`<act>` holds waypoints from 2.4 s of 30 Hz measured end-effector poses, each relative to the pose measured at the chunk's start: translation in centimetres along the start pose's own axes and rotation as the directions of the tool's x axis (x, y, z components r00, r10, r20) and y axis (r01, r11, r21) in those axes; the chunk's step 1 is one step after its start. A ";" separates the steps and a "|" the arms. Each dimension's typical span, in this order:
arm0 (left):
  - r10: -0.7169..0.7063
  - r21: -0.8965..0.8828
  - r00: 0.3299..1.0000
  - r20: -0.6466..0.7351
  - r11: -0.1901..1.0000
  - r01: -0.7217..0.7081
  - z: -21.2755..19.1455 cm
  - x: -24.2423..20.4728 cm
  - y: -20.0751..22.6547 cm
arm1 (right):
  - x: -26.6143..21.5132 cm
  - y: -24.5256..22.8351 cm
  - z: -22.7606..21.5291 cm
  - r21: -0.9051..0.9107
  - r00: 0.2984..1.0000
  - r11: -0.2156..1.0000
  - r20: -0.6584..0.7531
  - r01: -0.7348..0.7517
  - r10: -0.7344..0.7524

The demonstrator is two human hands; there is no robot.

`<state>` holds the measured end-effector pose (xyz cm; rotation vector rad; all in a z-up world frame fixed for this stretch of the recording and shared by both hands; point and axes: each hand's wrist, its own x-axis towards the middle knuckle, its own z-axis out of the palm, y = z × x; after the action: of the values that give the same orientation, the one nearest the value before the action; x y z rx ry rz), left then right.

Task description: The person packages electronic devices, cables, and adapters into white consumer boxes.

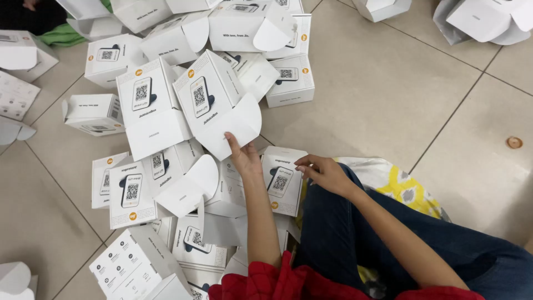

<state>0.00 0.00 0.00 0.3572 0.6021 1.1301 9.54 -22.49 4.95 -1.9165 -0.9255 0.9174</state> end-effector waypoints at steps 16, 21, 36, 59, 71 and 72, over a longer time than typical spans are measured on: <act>-0.507 0.428 0.786 0.355 0.835 0.345 8.3 -23.0 -12.3 | -8.1 18.2 -7.7 0.834 0.743 0.513 -0.474 0.204 0.474; -0.738 0.521 0.537 0.409 0.671 0.526 5.6 -30.2 -22.7 | -16.5 29.9 -6.9 0.652 0.467 0.749 -0.701 0.115 0.539; -0.608 0.872 0.733 0.305 0.488 0.041 4.1 -36.3 -24.3 | -19.3 29.4 -2.0 0.017 0.593 0.961 -0.784 -0.275 0.183; -0.786 0.127 0.048 0.616 0.039 -0.991 5.0 -23.5 -34.8 | -19.5 20.5 -8.2 -0.413 0.693 0.711 -0.706 -0.570 0.145; -0.871 -0.165 0.068 0.486 -0.169 -0.972 9.4 -26.2 -33.3 | -18.7 22.0 -7.7 -0.443 0.690 0.692 -0.715 -0.570 0.111; -0.838 -0.222 0.009 0.545 -0.154 -0.963 9.6 -26.5 -32.7 | -18.6 22.0 -7.8 -0.447 0.684 0.693 -0.724 -0.566 0.091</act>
<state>22.12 -36.92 -3.50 3.1130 -0.4877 -0.0560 13.17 -49.91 -6.22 -2.8281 -0.4334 -0.0066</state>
